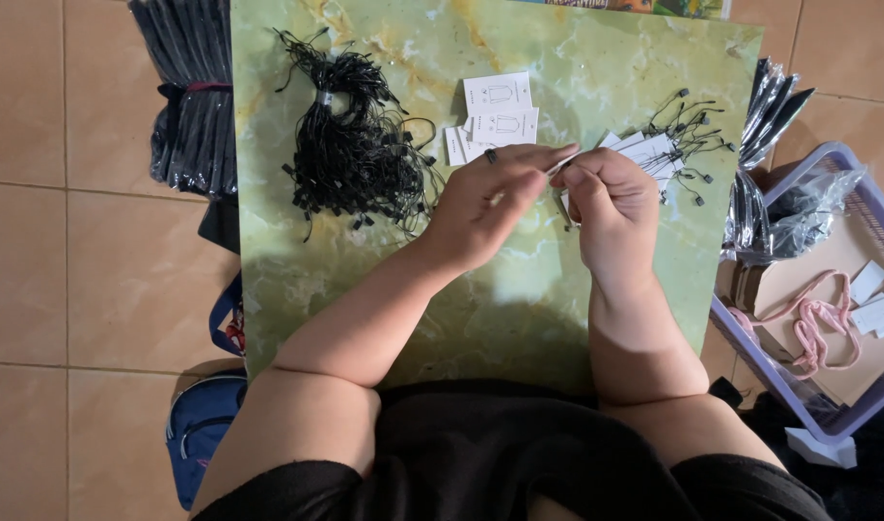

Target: The person repeatedly picks up small white cards and black cables, threads the cable through a hole in the card, and places the assembled unit on the table. The process is repeated for multiple units throughout the clip.

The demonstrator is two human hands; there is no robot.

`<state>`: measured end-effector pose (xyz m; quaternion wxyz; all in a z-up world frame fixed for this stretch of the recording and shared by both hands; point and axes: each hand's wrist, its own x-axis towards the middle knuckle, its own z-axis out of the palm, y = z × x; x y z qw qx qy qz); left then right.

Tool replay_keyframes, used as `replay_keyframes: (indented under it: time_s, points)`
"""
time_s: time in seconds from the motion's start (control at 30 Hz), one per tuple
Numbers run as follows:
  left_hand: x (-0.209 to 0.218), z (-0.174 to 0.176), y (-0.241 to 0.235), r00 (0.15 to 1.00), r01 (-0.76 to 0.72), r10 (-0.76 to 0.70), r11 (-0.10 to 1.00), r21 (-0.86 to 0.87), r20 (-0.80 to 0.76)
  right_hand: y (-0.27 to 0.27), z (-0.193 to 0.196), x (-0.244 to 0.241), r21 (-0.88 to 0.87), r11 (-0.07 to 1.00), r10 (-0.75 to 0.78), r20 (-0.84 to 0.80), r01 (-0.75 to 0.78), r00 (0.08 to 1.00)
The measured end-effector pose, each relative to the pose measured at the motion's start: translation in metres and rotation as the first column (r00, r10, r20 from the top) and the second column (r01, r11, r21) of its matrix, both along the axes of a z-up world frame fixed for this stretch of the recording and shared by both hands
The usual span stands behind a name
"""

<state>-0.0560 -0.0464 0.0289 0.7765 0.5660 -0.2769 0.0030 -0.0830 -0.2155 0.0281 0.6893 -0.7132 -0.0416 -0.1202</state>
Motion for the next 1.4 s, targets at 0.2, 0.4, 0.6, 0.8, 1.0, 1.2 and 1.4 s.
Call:
replay_keyframes:
  time_s: [0.2, 0.4, 0.6, 0.8, 1.0, 1.2, 1.4]
  points:
    - [0.012, 0.002, 0.012, 0.952, 0.149, -0.148, 0.989, -0.016, -0.268, 0.004, 0.009, -0.003, -0.067, 0.997, 0.039, -0.047, -0.042, 0.998]
    - [0.017, 0.011, 0.02, 0.957, 0.138, -0.117, 0.988, 0.064, -0.265, -0.001, 0.015, -0.002, -0.168, 0.982, 0.062, -0.146, -0.086, 0.987]
    - [0.018, 0.014, 0.02, 0.988, 0.103, -0.077, 0.976, 0.19, -0.136, -0.003, 0.026, -0.003, -0.162, 0.973, 0.127, -0.223, -0.165, 0.967]
    - [0.015, 0.002, 0.017, 0.985, 0.124, -0.099, 0.976, 0.178, -0.142, -0.005, 0.026, -0.005, -0.167, 0.968, 0.142, -0.258, -0.189, 0.956]
    - [0.015, 0.002, 0.017, 0.953, -0.183, 0.074, 0.914, 0.362, 0.294, -0.005, 0.02, -0.001, -0.177, 0.957, 0.188, -0.229, -0.231, 0.955]
    - [0.026, 0.001, 0.023, 0.744, -0.561, 0.164, 0.679, 0.474, 0.647, -0.009, 0.029, -0.001, -0.245, 0.949, 0.17, -0.135, -0.199, 0.976]
    - [0.017, 0.005, 0.02, 0.627, -0.668, 0.179, 0.624, 0.405, 0.758, 0.003, 0.013, -0.008, -0.36, 0.89, 0.222, -0.195, -0.28, 0.955]
